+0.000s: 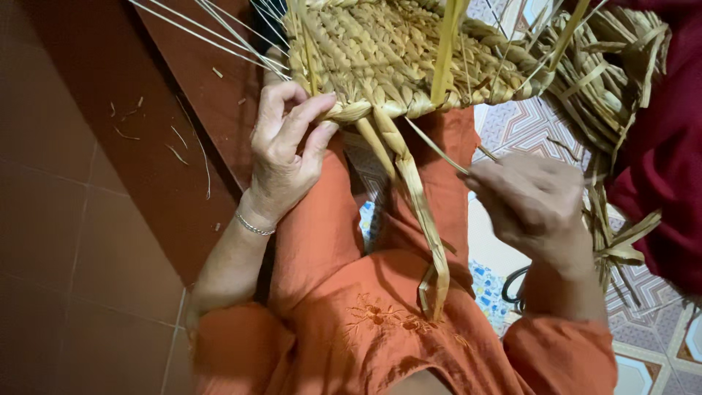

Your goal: The person weaves a basket by hand, interlacing dried palm fronds through a pre-formed frame. They repeatedly pull strands through the weave, tighten them, and trim excess material with scissors.

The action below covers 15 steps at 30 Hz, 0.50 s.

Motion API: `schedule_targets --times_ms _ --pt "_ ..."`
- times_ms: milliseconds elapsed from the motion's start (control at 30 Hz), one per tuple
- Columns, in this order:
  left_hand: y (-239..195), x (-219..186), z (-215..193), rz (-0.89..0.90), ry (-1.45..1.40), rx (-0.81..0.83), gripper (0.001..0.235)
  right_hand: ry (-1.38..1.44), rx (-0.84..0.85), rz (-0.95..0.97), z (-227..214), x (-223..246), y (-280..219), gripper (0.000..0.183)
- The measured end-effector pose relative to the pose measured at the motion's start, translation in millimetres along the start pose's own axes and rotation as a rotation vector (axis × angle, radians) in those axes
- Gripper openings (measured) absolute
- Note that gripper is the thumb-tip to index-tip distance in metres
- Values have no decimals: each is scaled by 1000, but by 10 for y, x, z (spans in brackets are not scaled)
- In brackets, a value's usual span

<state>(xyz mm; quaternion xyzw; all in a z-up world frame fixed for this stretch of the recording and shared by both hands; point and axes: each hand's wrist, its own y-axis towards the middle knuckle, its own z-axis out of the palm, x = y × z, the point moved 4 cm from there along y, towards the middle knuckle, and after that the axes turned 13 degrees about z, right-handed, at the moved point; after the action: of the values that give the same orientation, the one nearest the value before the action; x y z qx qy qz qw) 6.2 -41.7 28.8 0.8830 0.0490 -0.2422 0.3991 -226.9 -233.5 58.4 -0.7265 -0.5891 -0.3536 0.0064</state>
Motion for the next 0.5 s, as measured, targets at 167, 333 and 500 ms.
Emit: schedule_targets --times_ms 167,333,500 --pt "-13 -83 -69 2 33 45 42 -273 -138 -182 56 -181 796 13" --pt "36 -269 -206 67 177 55 43 -251 -202 -306 46 -111 1192 8" --pt "122 -271 -94 82 58 -5 35 -442 -210 -284 36 4 1179 18"
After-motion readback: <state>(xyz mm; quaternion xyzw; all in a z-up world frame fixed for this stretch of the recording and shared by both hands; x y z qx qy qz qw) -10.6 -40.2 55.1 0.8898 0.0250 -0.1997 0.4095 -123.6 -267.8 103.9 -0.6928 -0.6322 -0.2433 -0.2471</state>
